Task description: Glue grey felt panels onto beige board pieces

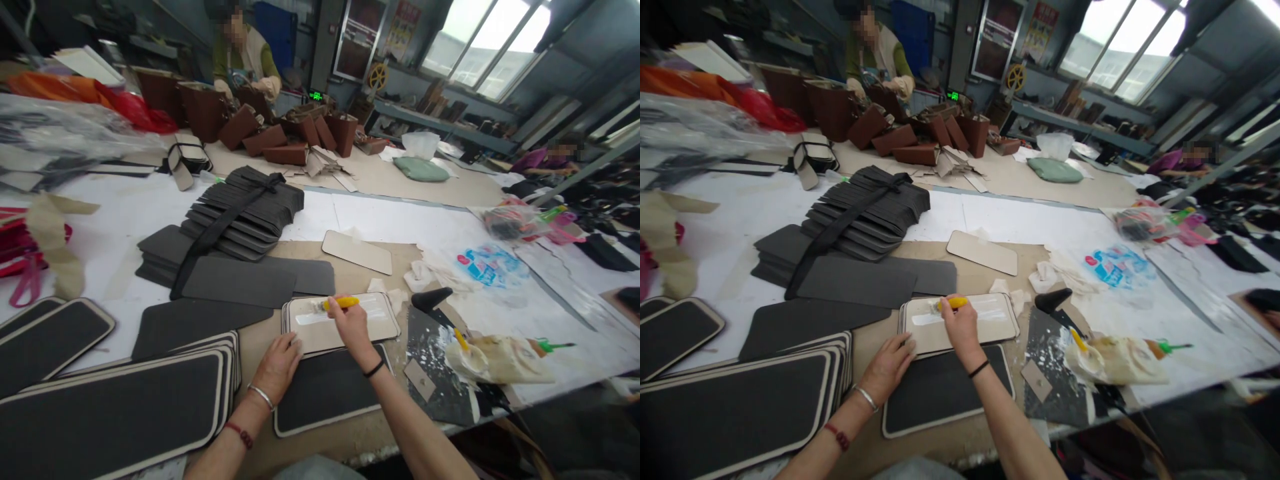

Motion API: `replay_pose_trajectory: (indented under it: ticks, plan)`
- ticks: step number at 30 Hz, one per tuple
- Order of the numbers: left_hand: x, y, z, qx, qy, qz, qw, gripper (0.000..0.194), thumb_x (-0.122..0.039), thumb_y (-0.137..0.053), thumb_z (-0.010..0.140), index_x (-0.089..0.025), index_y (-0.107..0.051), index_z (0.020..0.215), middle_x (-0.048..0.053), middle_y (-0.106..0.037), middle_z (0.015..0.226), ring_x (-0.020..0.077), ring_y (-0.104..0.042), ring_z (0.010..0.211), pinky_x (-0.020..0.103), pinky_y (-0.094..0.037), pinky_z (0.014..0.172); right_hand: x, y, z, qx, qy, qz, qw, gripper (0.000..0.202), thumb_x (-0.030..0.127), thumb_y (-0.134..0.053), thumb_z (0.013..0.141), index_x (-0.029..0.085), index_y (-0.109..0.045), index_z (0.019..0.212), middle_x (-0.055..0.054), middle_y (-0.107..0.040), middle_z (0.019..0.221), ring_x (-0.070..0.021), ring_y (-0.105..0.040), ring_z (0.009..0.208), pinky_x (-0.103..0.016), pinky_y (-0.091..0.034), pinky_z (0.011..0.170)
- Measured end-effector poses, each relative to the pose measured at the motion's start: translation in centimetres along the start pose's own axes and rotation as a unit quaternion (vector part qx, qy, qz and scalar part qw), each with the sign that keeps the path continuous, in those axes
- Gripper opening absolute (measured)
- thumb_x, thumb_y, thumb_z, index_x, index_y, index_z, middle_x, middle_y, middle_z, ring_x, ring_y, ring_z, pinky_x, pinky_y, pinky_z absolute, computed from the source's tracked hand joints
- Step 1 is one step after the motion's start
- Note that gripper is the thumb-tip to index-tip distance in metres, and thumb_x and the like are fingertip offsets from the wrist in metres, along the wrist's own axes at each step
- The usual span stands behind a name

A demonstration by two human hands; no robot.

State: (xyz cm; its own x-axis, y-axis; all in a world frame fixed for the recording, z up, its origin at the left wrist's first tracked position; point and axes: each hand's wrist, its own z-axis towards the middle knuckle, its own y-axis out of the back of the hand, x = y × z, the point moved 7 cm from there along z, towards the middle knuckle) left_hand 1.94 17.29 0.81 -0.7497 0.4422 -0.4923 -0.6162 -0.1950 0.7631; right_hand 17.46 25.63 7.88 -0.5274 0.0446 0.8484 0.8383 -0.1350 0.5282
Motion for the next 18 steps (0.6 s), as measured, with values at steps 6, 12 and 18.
replay_pose_trajectory:
  ticks: [6,12,18]
  plan:
    - [-0.2,0.2,0.4,0.017,0.017,0.007,1.0,0.017,-0.019,-0.047,0.082,-0.019,-0.06,0.093,0.009,-0.059,0.1,0.0197,-0.055,0.093,0.037,-0.052,0.08,-2.2,-2.1,1.3,0.011,-0.122,0.185,0.975,0.042,0.056,-0.063,0.062,0.016,-0.058,0.076,-0.002,-0.064,0.056,-0.0185,-0.063,0.055,-0.03,-0.052,0.057]
    - [-0.4,0.6,0.5,0.021,0.013,-0.002,1.0,0.016,-0.018,-0.049,0.081,-0.018,-0.06,0.093,0.01,-0.059,0.099,0.0199,-0.054,0.093,0.037,-0.052,0.081,-5.6,1.2,2.4,-0.049,-0.173,0.21,0.961,0.037,0.047,-0.068,0.058,0.014,-0.058,0.073,0.0,-0.061,0.051,-0.0167,-0.061,0.05,-0.029,-0.054,0.053]
    - [-0.4,0.5,0.5,0.022,0.008,0.011,1.0,0.015,-0.018,-0.049,0.081,-0.019,-0.06,0.092,0.008,-0.059,0.099,0.0199,-0.055,0.092,0.036,-0.053,0.079,-3.9,-0.4,1.1,-0.025,-0.175,0.246,0.953,0.037,0.047,-0.068,0.059,0.014,-0.058,0.073,0.001,-0.061,0.051,-0.0149,-0.061,0.05,-0.028,-0.055,0.054]
